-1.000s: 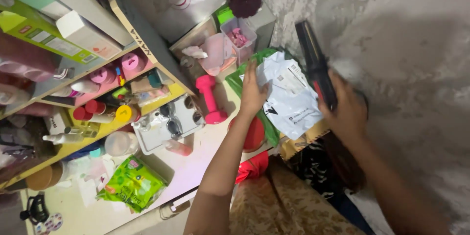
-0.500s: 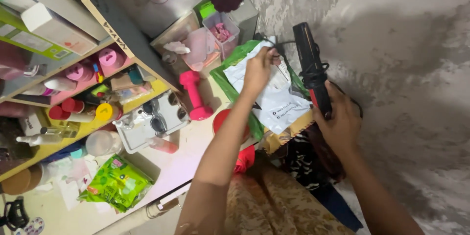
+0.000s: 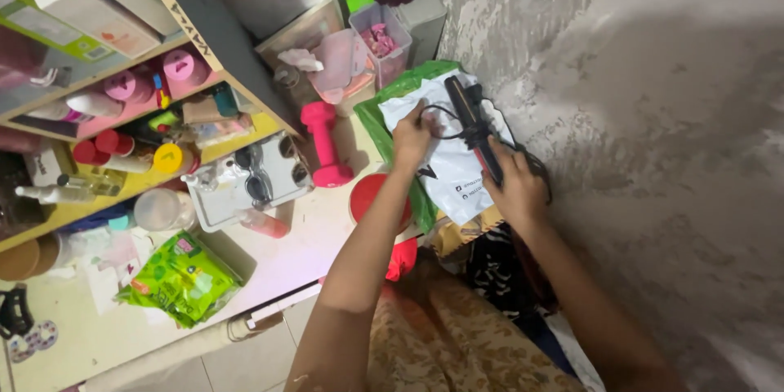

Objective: Folding clothes and organizing various packages and containers on a desk and shelf

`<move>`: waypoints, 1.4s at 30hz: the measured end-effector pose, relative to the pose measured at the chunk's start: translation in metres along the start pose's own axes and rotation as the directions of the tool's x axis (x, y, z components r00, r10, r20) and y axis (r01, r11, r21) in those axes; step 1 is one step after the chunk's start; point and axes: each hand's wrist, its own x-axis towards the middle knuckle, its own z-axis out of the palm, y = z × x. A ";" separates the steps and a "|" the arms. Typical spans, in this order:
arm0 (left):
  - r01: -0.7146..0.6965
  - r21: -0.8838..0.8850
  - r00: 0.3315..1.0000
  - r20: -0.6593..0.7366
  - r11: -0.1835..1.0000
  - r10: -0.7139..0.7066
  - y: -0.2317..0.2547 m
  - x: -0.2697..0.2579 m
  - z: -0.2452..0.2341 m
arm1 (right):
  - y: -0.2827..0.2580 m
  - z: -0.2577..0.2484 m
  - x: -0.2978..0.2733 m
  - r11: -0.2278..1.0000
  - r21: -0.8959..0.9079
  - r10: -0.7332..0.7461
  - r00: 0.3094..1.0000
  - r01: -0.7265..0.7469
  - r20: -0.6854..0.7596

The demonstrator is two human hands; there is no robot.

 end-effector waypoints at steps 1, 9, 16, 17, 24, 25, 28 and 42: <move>0.007 -0.004 1.000 -0.007 1.000 -0.007 -0.008 -0.001 0.001 | 0.006 0.009 0.002 1.000 0.002 -0.008 1.000 0.008 0.006; -0.560 0.203 0.808 -0.083 0.803 0.584 0.012 -0.097 -0.074 | -0.004 0.009 0.033 0.969 -0.054 0.241 0.862 -0.243 0.446; -0.348 0.235 0.765 -0.488 0.907 0.420 -0.109 -0.181 -0.195 | 0.018 0.051 0.004 0.998 0.031 0.057 0.998 -0.057 -0.016; -0.214 0.332 0.692 -0.612 0.919 0.383 -0.142 -0.192 -0.213 | 0.018 0.056 0.004 0.996 0.064 0.062 0.996 -0.058 -0.058; 0.359 -0.050 0.291 -0.943 0.932 -0.163 -0.220 -0.287 -0.332 | -0.032 0.052 0.003 0.912 0.380 -0.095 0.979 0.158 -0.178; 0.377 -0.062 0.259 -0.951 0.924 -0.170 -0.245 -0.287 -0.343 | -0.053 0.040 0.004 0.899 0.401 -0.118 0.979 0.175 -0.164; 0.301 -0.151 0.258 -0.938 0.941 -0.233 -0.290 -0.289 -0.374 | -0.109 0.013 0.005 0.810 0.518 -0.239 0.961 0.275 -0.136; 0.428 -0.293 0.484 -0.724 0.855 -0.491 -0.301 -0.254 -0.412 | -0.216 0.025 -0.052 0.816 0.577 -0.084 0.995 0.034 0.060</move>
